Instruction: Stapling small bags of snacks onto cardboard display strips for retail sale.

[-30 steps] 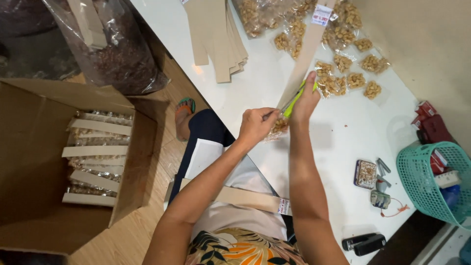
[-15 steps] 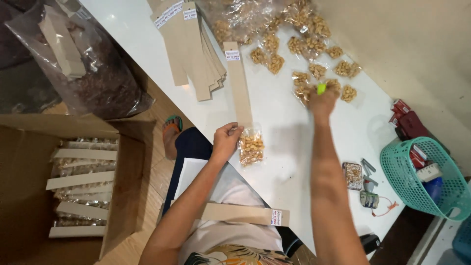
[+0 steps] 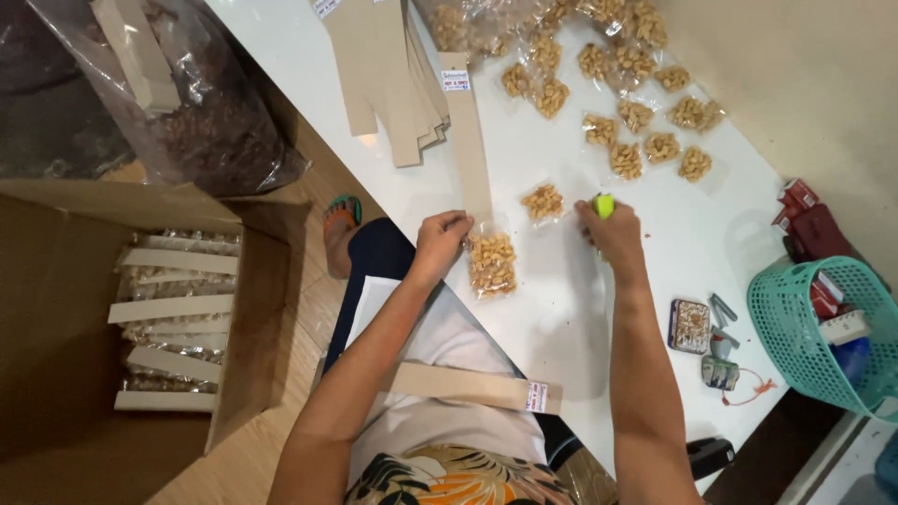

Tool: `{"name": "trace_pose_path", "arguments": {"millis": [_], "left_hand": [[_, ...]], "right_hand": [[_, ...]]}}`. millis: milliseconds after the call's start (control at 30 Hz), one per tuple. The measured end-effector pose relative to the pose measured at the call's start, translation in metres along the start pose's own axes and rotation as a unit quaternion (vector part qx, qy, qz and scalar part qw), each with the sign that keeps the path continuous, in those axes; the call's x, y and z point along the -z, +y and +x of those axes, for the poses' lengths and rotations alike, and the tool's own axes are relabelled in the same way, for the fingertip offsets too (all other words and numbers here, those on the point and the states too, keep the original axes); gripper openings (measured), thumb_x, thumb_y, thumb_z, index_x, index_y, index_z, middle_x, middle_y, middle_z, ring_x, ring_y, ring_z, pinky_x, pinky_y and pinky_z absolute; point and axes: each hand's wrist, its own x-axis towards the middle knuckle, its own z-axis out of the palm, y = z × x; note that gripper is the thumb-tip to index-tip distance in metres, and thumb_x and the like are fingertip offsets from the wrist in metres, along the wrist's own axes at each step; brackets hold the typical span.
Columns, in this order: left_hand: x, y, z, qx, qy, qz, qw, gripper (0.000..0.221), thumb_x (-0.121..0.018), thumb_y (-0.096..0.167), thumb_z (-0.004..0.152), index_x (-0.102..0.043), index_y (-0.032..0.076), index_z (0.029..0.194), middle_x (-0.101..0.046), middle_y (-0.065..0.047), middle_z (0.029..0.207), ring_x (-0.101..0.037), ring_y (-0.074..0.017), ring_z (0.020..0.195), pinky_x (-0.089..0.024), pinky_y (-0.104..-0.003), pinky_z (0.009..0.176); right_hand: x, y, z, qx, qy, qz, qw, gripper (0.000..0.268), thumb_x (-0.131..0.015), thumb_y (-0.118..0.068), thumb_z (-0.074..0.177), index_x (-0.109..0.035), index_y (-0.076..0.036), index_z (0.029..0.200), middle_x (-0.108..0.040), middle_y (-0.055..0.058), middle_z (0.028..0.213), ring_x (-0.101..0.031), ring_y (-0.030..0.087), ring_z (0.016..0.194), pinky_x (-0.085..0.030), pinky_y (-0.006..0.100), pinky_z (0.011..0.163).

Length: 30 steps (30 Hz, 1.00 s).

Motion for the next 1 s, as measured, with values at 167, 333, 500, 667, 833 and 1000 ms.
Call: {"name": "trace_pose_path", "arguments": {"millis": [167, 333, 500, 667, 833, 1000], "left_hand": [[0.001, 0.007, -0.008, 0.002, 0.007, -0.008, 1.0, 0.029, -0.074, 0.035, 0.089, -0.081, 0.02, 0.112, -0.079, -0.008, 0.1, -0.074, -0.0254, 0.1, -0.056, -0.04, 0.088], [0.001, 0.007, -0.009, 0.003, 0.019, -0.019, 1.0, 0.032, -0.075, 0.034, 0.088, -0.08, 0.016, 0.114, -0.079, -0.01, 0.103, -0.074, -0.0261, 0.103, -0.056, -0.04, 0.089], [0.0, 0.004, -0.01, -0.006, 0.019, -0.03, 0.999, 0.034, -0.074, 0.034, 0.09, -0.079, 0.013, 0.117, -0.079, -0.013, 0.105, -0.073, -0.0273, 0.103, -0.056, -0.042, 0.089], [0.001, -0.003, -0.01, -0.004, 0.013, -0.046, 0.999, 0.028, -0.075, 0.03, 0.088, -0.08, 0.013, 0.11, -0.077, -0.008, 0.086, -0.072, -0.0183, 0.081, -0.058, -0.033, 0.074], [0.0, -0.014, -0.001, -0.01, 0.006, -0.045, 0.999, 0.028, -0.076, 0.03, 0.088, -0.08, 0.013, 0.11, -0.077, -0.006, 0.08, -0.073, -0.0172, 0.073, -0.059, -0.034, 0.07], [-0.005, -0.009, -0.005, -0.008, 0.006, -0.041, 0.999, 0.028, -0.074, 0.028, 0.089, -0.08, 0.011, 0.111, -0.076, -0.009, 0.08, -0.072, -0.017, 0.07, -0.058, -0.033, 0.064]], "right_hand": [[-0.032, -0.014, -0.004, -0.033, -0.019, -0.07, 0.997, 0.058, -0.08, -0.05, 0.076, -0.074, -0.002, 0.107, -0.073, 0.025, 0.1, -0.07, 0.042, 0.101, -0.055, 0.05, 0.083], [-0.046, -0.028, 0.006, 0.007, 0.031, -0.12, 0.992, 0.047, -0.077, -0.045, 0.075, -0.078, -0.012, 0.109, -0.075, 0.013, 0.093, -0.074, 0.033, 0.094, -0.058, 0.044, 0.08], [-0.05, -0.049, -0.008, 0.003, -0.081, -0.154, 0.985, 0.068, -0.079, -0.048, 0.077, -0.069, -0.001, 0.125, -0.071, 0.023, 0.117, -0.065, 0.043, 0.117, -0.053, 0.053, 0.099], [-0.053, -0.021, -0.004, 0.166, 0.088, -0.136, 0.973, 0.033, -0.079, -0.028, 0.075, -0.069, -0.011, 0.102, -0.069, 0.015, 0.087, -0.069, 0.038, 0.091, -0.054, 0.047, 0.077], [-0.041, -0.01, -0.049, 0.357, 0.186, -0.282, 0.871, 0.042, -0.084, -0.021, 0.076, -0.066, -0.019, 0.114, -0.064, 0.008, 0.1, -0.066, 0.033, 0.098, -0.058, 0.043, 0.08], [-0.031, 0.018, -0.05, 0.249, -0.02, -0.122, 0.96, 0.039, -0.085, -0.024, 0.08, -0.068, -0.006, 0.111, -0.064, 0.018, 0.097, -0.067, 0.042, 0.096, -0.055, 0.048, 0.084]]}}
